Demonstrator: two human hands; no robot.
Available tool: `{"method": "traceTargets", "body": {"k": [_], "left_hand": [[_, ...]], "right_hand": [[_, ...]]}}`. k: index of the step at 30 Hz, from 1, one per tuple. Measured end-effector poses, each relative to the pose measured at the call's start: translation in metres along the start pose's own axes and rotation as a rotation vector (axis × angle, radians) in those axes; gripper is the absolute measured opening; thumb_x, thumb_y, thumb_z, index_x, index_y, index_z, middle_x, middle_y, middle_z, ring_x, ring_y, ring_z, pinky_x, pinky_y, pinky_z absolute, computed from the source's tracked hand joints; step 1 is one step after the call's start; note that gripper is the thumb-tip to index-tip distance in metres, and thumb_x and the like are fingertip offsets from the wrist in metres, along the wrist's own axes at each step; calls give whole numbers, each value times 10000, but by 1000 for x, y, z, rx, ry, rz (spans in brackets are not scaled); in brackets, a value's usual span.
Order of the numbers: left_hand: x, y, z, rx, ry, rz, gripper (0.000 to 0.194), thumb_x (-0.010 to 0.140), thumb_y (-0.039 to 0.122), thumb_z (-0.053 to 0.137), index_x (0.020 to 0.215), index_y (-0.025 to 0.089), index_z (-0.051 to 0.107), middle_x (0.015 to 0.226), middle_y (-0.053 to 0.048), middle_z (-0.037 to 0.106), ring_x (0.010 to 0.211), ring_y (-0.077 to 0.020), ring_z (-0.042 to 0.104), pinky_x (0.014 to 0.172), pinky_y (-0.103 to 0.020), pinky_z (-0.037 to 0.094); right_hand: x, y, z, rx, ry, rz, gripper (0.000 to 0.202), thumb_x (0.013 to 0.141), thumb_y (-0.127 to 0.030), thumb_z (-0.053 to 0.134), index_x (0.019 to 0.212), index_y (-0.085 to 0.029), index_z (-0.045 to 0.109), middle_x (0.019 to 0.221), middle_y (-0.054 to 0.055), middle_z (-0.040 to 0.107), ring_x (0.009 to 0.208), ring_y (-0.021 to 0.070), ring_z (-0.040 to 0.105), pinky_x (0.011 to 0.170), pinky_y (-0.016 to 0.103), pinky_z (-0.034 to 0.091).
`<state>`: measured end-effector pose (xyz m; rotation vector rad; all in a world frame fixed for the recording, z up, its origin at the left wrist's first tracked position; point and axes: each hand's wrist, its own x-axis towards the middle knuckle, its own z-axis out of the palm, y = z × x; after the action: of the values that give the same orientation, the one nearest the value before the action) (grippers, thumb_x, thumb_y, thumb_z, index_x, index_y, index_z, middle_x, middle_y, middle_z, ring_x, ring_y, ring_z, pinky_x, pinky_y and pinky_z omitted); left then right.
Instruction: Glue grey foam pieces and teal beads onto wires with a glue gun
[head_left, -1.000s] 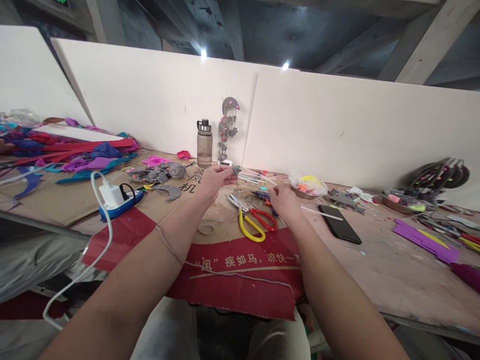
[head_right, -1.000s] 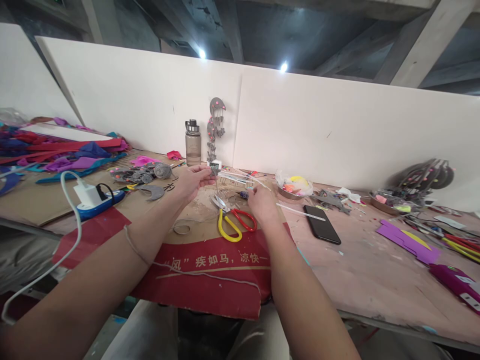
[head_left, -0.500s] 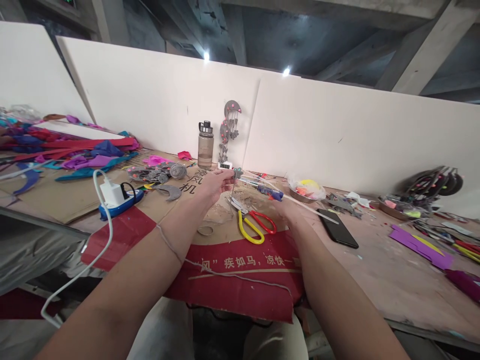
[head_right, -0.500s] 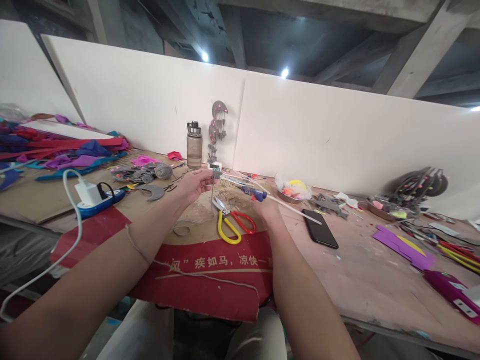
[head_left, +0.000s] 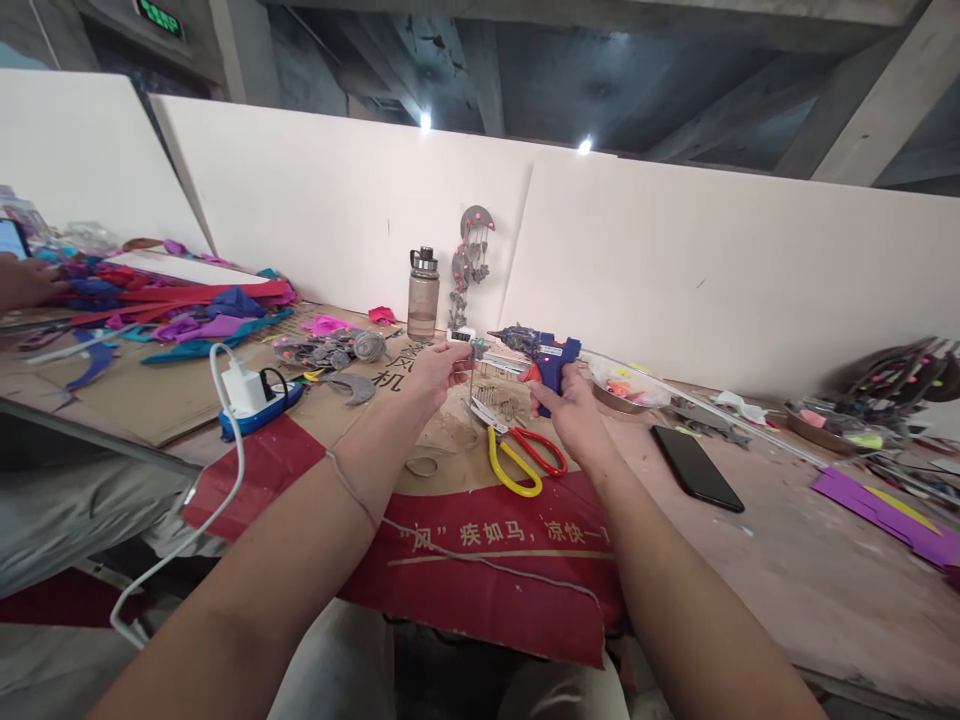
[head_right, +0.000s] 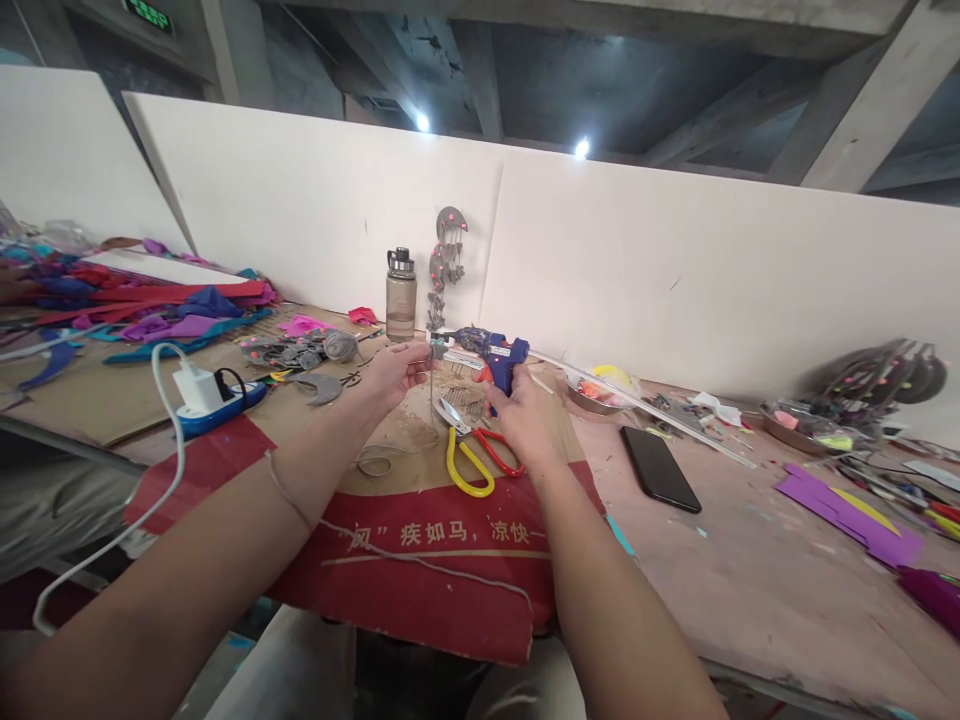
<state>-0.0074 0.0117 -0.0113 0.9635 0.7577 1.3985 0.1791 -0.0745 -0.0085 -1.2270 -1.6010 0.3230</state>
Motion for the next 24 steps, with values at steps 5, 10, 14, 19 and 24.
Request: {"method": "traceTargets", "body": {"k": [5, 10, 14, 19, 24], "left_hand": [[-5, 0, 4, 40, 27, 29, 198, 573, 229, 759, 681, 141, 619, 681, -24, 649, 618, -114, 628, 499, -198, 393], [-9, 2, 7, 65, 36, 26, 213, 566, 240, 774, 669, 142, 616, 664, -24, 639, 612, -111, 618, 507, -202, 396], [-10, 2, 8, 76, 23, 30, 217, 569, 250, 784, 674, 147, 624, 663, -25, 644, 624, -114, 621, 509, -200, 397], [-10, 0, 8, 101, 41, 46, 221, 571, 248, 786, 681, 145, 624, 650, -19, 625, 605, -115, 614, 502, -205, 400], [-9, -1, 8, 114, 43, 70, 220, 576, 262, 781, 682, 144, 627, 654, -20, 625, 601, -111, 607, 500, -206, 406]], "right_hand": [[-9, -20, -1, -170, 10, -40, 253, 816, -309, 539, 1056, -229, 554, 948, 75, 675, 866, 226, 610, 772, 341, 483], [-9, -17, 1, -274, -22, -62, 396, 847, -338, 527, 1221, -207, 514, 1067, 115, 687, 956, 265, 625, 798, 346, 471], [-9, -16, 1, -328, -13, -53, 387, 852, -349, 524, 1205, -190, 533, 1062, 131, 693, 965, 282, 633, 795, 355, 471], [-10, -20, 2, -341, -43, -49, 388, 857, -312, 503, 1210, -153, 524, 1025, 147, 695, 920, 291, 645, 765, 368, 478], [-11, -23, 2, -308, -35, -43, 363, 854, -288, 501, 1192, -161, 533, 954, 131, 698, 841, 281, 650, 723, 364, 480]]}}
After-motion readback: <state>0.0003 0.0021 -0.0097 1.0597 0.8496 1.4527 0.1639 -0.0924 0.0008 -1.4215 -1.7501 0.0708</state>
